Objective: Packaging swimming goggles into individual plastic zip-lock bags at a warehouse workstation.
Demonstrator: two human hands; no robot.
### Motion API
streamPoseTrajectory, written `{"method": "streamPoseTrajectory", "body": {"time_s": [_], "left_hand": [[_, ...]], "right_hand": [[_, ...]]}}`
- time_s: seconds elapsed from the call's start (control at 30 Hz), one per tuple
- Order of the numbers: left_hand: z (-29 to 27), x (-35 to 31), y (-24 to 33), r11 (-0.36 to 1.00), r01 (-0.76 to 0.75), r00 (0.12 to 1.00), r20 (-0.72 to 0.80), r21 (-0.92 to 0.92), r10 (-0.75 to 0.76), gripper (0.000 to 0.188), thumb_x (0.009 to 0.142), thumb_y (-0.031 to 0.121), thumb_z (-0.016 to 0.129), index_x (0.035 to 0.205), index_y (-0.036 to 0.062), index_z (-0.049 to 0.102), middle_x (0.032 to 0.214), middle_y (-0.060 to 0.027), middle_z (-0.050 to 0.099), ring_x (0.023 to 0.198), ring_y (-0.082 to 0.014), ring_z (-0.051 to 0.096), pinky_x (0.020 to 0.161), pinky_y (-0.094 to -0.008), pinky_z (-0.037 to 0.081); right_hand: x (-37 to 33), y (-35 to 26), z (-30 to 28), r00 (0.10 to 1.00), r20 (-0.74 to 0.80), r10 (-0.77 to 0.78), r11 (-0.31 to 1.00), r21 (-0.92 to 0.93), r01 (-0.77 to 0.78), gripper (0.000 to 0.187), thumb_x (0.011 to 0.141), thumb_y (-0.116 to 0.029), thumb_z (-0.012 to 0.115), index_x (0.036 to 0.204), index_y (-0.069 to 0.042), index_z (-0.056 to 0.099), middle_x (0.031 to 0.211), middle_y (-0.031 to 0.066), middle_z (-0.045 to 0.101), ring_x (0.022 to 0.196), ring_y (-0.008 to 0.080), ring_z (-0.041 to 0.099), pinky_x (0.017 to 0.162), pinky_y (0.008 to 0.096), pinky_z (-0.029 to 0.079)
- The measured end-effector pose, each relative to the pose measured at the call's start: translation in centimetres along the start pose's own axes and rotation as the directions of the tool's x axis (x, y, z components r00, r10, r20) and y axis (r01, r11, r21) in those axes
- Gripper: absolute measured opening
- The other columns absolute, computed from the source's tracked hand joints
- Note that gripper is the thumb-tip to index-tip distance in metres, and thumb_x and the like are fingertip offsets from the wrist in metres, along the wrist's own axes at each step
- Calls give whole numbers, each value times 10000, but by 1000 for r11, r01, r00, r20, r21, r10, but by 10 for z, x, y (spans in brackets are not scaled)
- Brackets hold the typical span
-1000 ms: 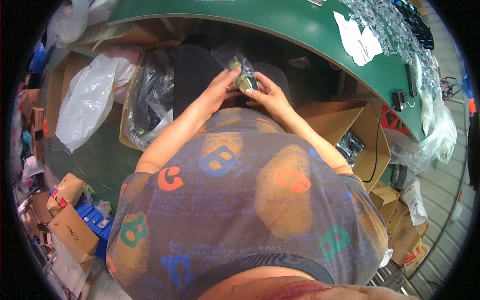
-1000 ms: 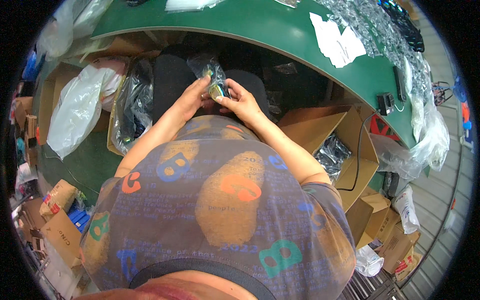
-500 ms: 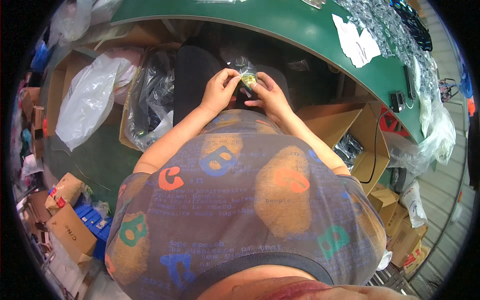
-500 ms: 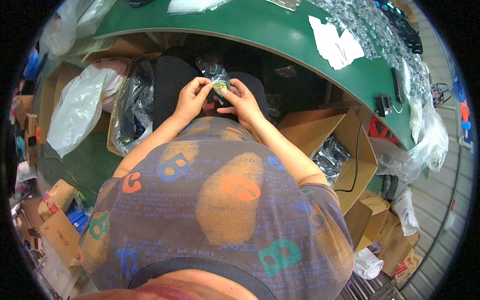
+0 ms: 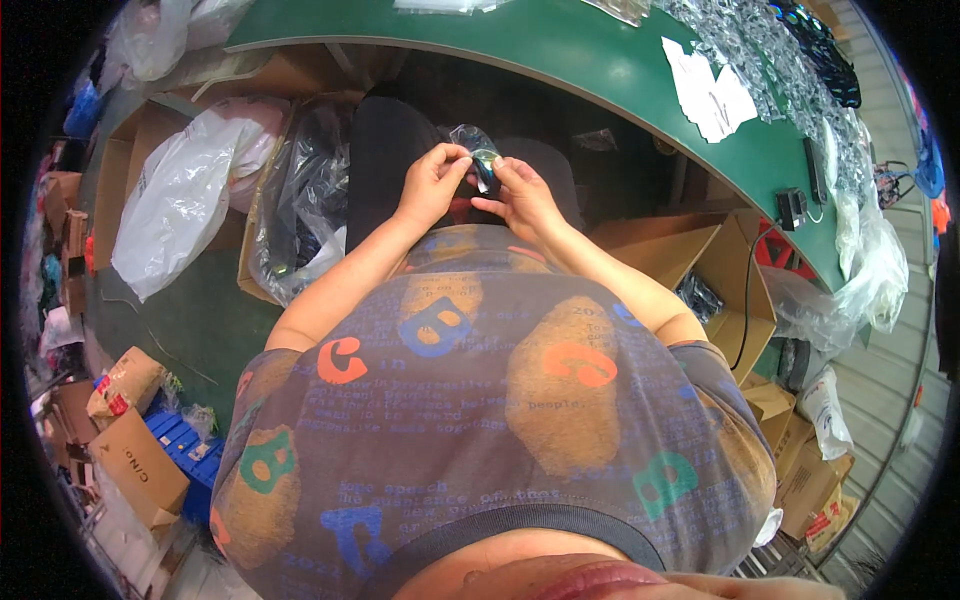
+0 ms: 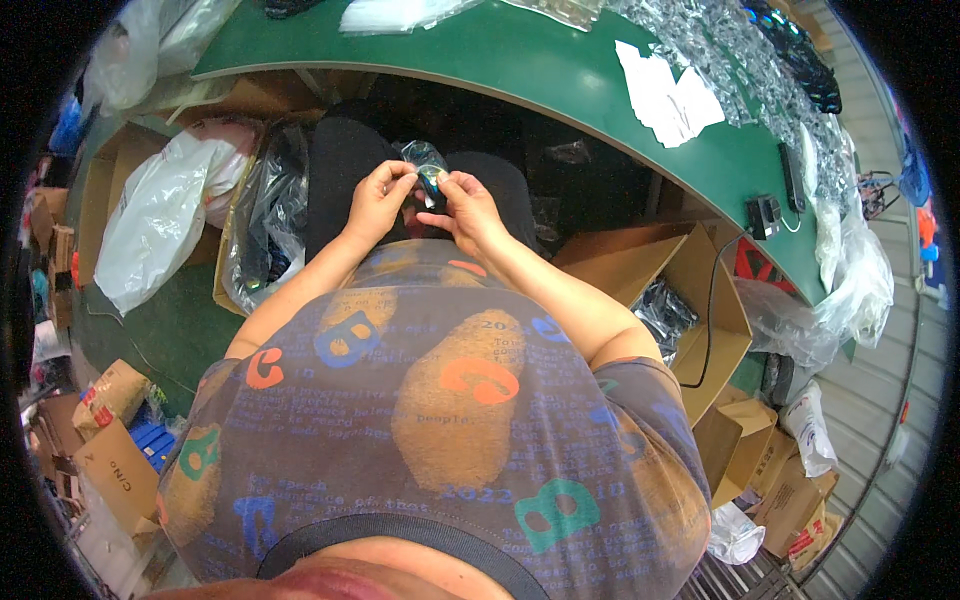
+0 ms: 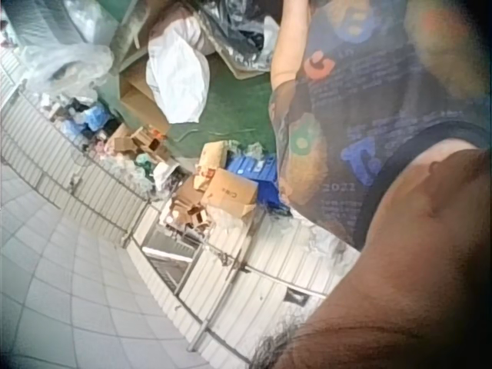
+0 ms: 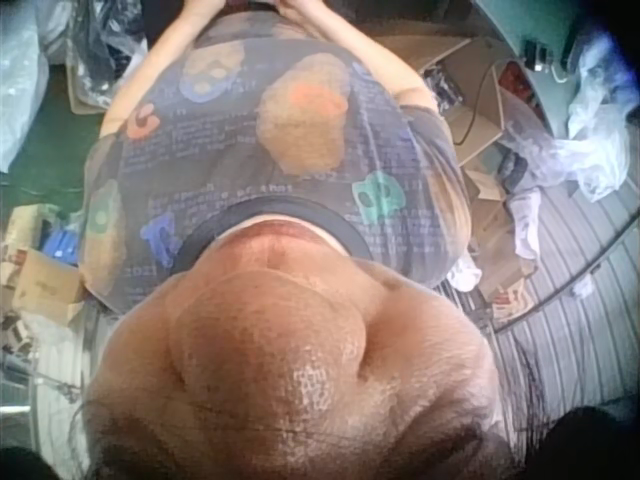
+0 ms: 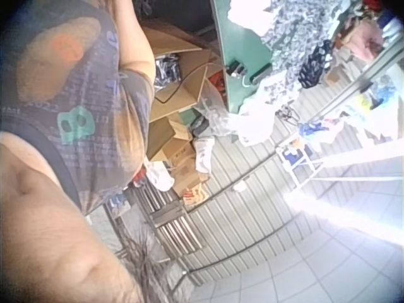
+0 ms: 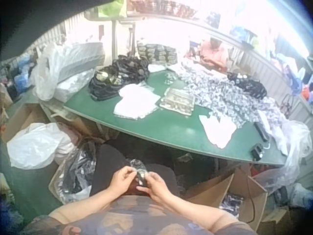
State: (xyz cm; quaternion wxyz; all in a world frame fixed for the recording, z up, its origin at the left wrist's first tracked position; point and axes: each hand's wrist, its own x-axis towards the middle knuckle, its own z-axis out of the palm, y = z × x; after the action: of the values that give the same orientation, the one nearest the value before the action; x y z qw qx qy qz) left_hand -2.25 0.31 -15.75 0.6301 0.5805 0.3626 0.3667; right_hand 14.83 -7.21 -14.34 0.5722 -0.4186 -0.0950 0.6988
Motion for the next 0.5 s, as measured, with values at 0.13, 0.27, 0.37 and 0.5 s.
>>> {"method": "streamPoseTrajectory", "body": {"time_s": [0.13, 0.27, 0.37, 0.5], "left_hand": [[-3, 2, 3, 996, -60, 998, -26, 70, 62, 94, 991, 56, 648, 1050, -17, 655, 945, -50, 707, 823, -128, 718, 747, -263, 563], [-10, 0, 2, 991, -33, 997, -68, 130, 42, 83, 977, 47, 665, 1033, -14, 661, 977, -51, 697, 829, -130, 724, 740, -260, 562], [-9, -1, 7, 993, -32, 997, -68, 111, 40, 68, 963, 33, 676, 1014, -12, 668, 980, -48, 689, 825, -128, 720, 733, -250, 559], [-6, -2, 13, 984, -138, 988, -48, 114, 145, 66, 948, 15, 690, 1003, -18, 672, 951, -48, 668, 850, -126, 708, 728, -241, 559]], "right_hand": [[8, 2, 9, 993, -111, 29, 992, -116, -42, 212, 1028, -212, 639, 1171, -81, 553, 1122, 64, 668, 1031, 177, 695, 832, 431, 653], [-5, -11, 28, 1000, -30, -1, 975, -223, -5, 259, 1014, -177, 653, 1218, -63, 542, 1087, 54, 661, 1014, 149, 677, 832, 426, 656], [-7, -12, 27, 1000, -15, 8, 972, -234, -11, 276, 1004, -126, 654, 1241, -46, 538, 1070, 53, 646, 996, 143, 668, 818, 412, 662], [3, -2, 20, 998, -34, -47, 968, -246, 37, 253, 1001, -90, 649, 1217, -33, 531, 1082, 54, 629, 976, 151, 666, 791, 380, 670]]}}
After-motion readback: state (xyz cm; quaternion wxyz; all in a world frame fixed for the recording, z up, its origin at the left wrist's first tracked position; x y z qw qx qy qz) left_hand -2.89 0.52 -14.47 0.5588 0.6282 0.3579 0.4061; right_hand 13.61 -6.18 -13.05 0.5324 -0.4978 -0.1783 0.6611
